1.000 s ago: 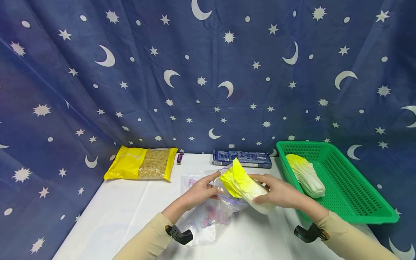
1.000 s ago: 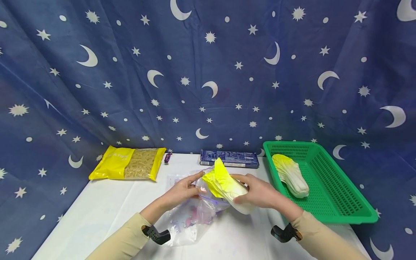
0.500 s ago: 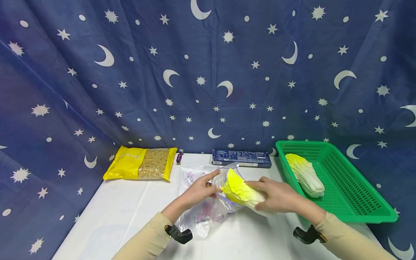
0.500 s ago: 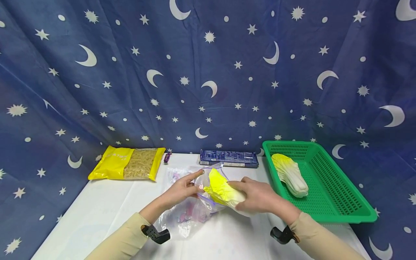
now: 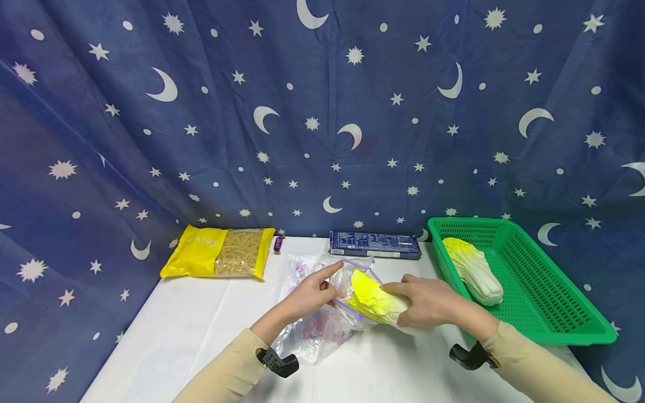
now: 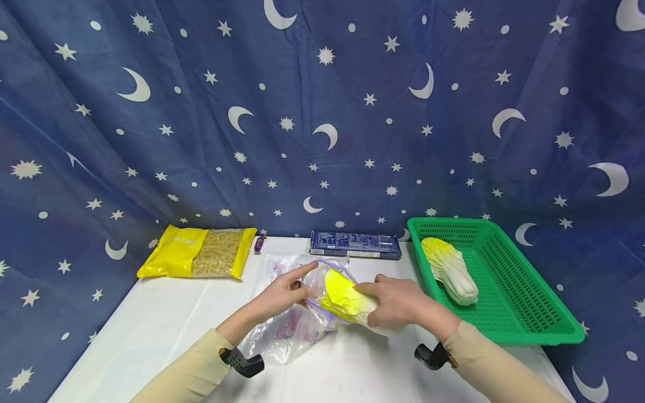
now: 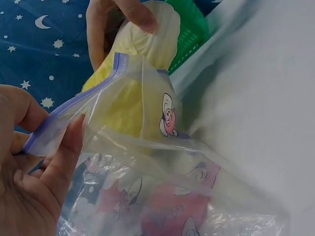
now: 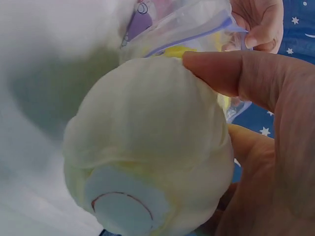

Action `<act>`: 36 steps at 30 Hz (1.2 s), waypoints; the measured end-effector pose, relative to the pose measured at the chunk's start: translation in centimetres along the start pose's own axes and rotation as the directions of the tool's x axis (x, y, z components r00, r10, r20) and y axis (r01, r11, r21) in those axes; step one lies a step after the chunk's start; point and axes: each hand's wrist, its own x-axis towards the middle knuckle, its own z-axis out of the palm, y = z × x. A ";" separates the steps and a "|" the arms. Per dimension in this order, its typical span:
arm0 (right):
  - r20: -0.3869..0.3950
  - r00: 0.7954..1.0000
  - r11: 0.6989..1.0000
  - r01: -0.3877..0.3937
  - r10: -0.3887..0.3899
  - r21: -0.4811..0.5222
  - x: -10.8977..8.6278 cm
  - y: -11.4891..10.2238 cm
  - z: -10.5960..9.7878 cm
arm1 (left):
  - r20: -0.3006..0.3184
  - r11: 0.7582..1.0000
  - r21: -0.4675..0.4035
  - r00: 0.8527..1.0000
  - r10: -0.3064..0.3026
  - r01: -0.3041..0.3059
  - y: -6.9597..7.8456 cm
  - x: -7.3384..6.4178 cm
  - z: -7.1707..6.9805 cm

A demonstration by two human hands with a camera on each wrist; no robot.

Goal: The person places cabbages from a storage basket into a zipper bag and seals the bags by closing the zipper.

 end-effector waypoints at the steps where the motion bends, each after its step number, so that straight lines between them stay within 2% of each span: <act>1: 0.008 1.000 1.000 -0.003 0.003 -0.004 0.1 -0.1 0.0 | 0.001 1.000 0.007 1.000 0.007 -0.007 0.1 0.0 0.1; 9: 0.059 0.997 0.999 -0.051 0.050 0.011 0.9 -0.5 -0.4 | 0.026 0.996 0.055 0.997 0.069 -0.070 0.6 0.0 0.6; 13: 0.075 0.995 0.991 -0.079 0.071 0.111 1.5 -0.2 -0.6 | 0.043 0.995 0.068 0.997 0.065 -0.068 0.5 -0.1 0.7; 16: 0.068 0.995 0.969 -0.092 0.078 0.231 1.8 0.1 -0.5 | 0.058 0.996 0.066 0.997 0.055 -0.058 0.5 -0.2 0.9; 20: 0.059 0.995 0.905 -0.093 0.075 0.415 2.0 0.4 -0.2 | 0.060 0.997 0.066 0.997 0.043 -0.047 0.4 -0.4 1.1; 26: 0.099 0.992 0.766 -0.122 0.076 0.631 2.1 0.8 0.3 | 0.048 0.996 0.080 0.999 0.022 -0.025 0.3 -0.4 1.4; 29: 0.130 0.987 0.701 -0.158 0.093 0.695 2.2 1.0 0.5 | 0.050 0.997 0.063 0.998 0.031 -0.034 0.2 -0.4 1.6; 36: 0.177 0.978 0.582 -0.210 0.115 0.785 2.2 1.2 0.8 | 0.037 0.999 0.038 0.999 0.030 -0.032 0.2 -0.5 1.9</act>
